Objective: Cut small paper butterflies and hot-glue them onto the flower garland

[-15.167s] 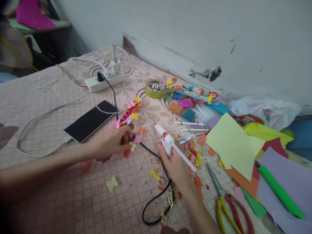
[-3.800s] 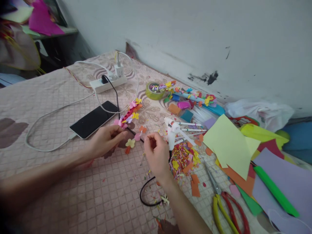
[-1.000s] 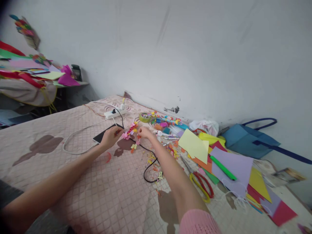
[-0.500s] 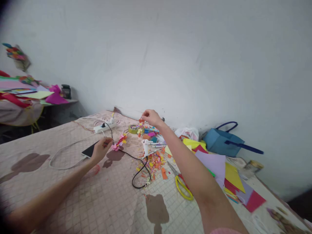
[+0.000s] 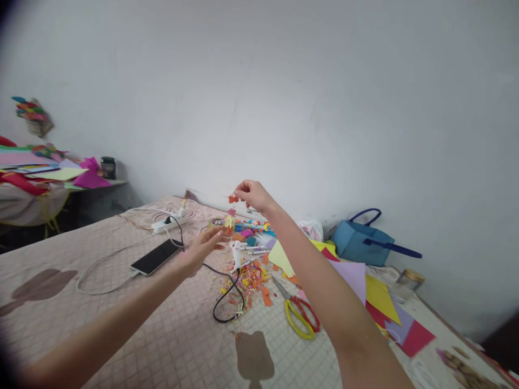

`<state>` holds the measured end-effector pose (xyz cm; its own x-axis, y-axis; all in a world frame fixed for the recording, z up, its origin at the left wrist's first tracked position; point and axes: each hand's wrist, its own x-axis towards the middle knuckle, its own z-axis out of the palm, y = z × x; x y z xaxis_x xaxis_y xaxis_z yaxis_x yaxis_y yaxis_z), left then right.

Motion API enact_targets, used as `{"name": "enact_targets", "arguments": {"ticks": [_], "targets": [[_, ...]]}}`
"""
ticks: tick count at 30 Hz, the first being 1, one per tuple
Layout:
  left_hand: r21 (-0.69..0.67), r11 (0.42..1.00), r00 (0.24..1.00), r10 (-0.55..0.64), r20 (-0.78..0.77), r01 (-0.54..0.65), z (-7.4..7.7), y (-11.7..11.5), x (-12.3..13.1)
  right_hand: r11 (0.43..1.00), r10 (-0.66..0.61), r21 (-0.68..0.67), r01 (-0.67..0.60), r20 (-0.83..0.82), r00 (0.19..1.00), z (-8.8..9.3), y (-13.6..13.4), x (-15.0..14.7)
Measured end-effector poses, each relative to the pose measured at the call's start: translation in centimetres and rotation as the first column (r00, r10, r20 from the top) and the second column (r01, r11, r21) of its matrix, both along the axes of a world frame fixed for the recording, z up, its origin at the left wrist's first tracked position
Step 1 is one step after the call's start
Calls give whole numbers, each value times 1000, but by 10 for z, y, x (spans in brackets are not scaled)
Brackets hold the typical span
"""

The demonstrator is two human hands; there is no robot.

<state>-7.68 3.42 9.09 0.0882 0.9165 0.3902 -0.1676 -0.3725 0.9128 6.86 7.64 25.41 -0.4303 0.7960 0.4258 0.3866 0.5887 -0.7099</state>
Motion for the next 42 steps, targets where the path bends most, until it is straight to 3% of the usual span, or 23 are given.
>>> {"name": "enact_targets", "arguments": {"ticks": [10,17,20,24,29,34,42], "targets": [[-28,1000,1000,-1,-3,1,-8,3,20,999,-19,-26,18,-28,999,-2,-6,9],[-14,999,995,48,-89,-49,-21,-1,9,1000,-21,-22,20,-24,999,-1,-9,17],[50,980,975,199,-95,-195,-11,2,-3,1000,-23,-18,23,-23,999,-2,-10,17],[195,913,922,380,-77,-359,23,6,-15,1000,-14,-3,14,-24,1000,-6,-11,14],[316,880,902,411,-133,-354,52,8,-7,1000,-3,16,4,-14,1000,-12,-13,11],[296,891,907,397,-142,-344,51,9,6,1000,-15,11,15,-1,1000,-17,-18,10],[102,937,938,341,-63,-334,38,3,2,999,-45,-4,45,4,999,-28,-16,19]]}}
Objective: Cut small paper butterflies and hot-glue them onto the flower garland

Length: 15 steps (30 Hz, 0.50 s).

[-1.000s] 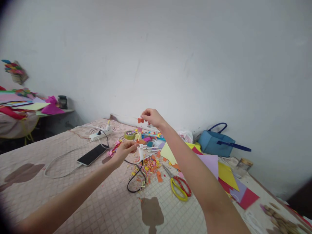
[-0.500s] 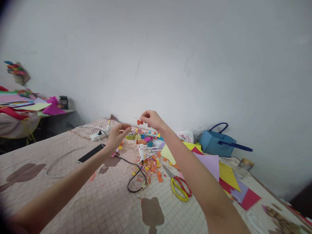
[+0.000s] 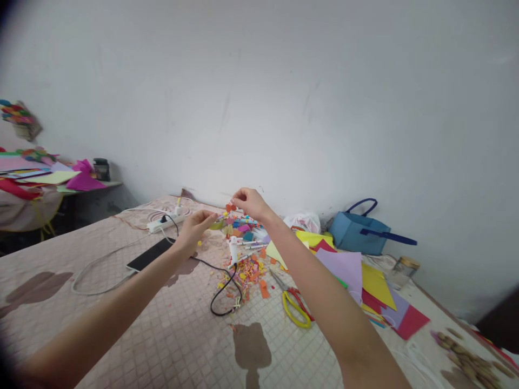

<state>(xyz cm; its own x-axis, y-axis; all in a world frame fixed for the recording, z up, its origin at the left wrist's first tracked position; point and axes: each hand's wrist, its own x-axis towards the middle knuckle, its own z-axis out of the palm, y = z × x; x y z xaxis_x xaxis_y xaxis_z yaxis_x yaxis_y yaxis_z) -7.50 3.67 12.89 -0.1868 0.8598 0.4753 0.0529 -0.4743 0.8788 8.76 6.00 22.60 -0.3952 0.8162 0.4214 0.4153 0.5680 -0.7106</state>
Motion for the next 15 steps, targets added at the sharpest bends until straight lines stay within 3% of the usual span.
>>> {"name": "enact_targets", "arguments": {"ticks": [4,9,12,15], "targets": [[-113,994,998,17,63,-9,-22,4,-13,1000,-28,-5,28,-7,1000,-4,2,6],[-228,973,994,52,96,-29,-66,11,-33,998,-58,1,58,-2,998,-5,0,14],[-255,965,996,70,60,-53,-87,9,-48,997,-78,11,78,1,997,-9,-3,21],[-259,959,994,108,-28,-112,-98,5,-70,993,-105,47,105,-7,994,-19,-8,28]]}}
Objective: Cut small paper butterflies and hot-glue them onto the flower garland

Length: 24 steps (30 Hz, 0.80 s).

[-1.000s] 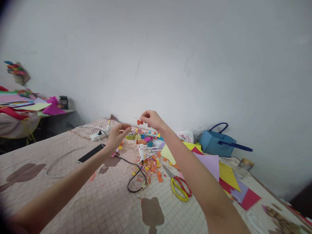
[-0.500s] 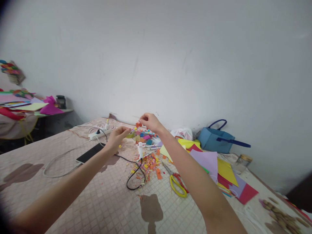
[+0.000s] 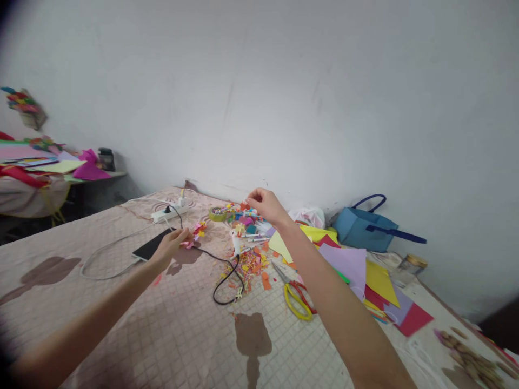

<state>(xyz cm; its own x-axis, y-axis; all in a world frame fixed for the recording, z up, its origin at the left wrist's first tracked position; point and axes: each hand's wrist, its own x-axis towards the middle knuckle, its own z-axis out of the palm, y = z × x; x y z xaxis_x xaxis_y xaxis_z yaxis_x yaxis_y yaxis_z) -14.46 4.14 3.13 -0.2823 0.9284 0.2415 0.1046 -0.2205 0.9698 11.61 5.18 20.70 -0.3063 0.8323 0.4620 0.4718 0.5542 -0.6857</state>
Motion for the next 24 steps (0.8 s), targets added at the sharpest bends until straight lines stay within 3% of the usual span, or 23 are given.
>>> {"name": "enact_targets", "arguments": {"ticks": [5,9,16,24], "targets": [[4,989,960,142,-243,-145,0,5,-47,996,-49,79,51,-26,998,-29,-14,9],[0,985,882,154,-444,-172,1,26,-63,999,-22,33,24,-58,998,-53,-29,10],[-193,975,733,-54,-678,-106,-1,89,-41,989,79,-116,-93,-121,990,-74,-53,6],[-358,918,611,-186,-770,-173,-4,140,-29,963,162,-190,-192,-163,973,-89,-67,16]]}}
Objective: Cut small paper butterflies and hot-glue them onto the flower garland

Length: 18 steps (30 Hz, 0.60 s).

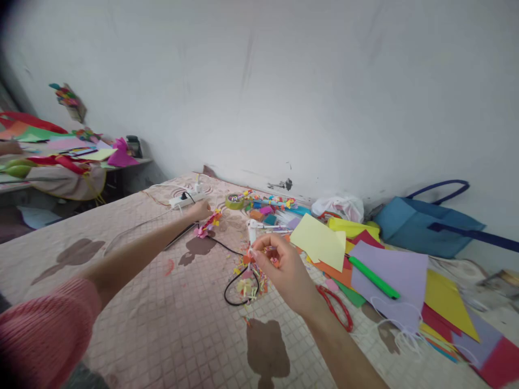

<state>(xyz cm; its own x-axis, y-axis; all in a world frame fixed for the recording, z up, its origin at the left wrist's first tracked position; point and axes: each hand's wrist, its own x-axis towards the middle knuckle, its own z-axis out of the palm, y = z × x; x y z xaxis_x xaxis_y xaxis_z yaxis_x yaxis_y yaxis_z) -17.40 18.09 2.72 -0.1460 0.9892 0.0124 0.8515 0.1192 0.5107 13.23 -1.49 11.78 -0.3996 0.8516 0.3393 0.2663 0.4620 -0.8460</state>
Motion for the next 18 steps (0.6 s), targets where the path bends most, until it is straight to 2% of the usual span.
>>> {"name": "enact_targets", "arguments": {"ticks": [8,13,18], "targets": [[-192,981,999,1,-54,-11,-9,10,6,996,63,-68,-63,-7,998,-11,4,6],[-247,968,996,20,-88,-41,-13,11,10,993,67,-94,-68,-21,998,-14,9,7],[-245,966,994,62,-94,-84,-9,6,11,995,60,-83,-63,-37,998,-16,7,10]]}}
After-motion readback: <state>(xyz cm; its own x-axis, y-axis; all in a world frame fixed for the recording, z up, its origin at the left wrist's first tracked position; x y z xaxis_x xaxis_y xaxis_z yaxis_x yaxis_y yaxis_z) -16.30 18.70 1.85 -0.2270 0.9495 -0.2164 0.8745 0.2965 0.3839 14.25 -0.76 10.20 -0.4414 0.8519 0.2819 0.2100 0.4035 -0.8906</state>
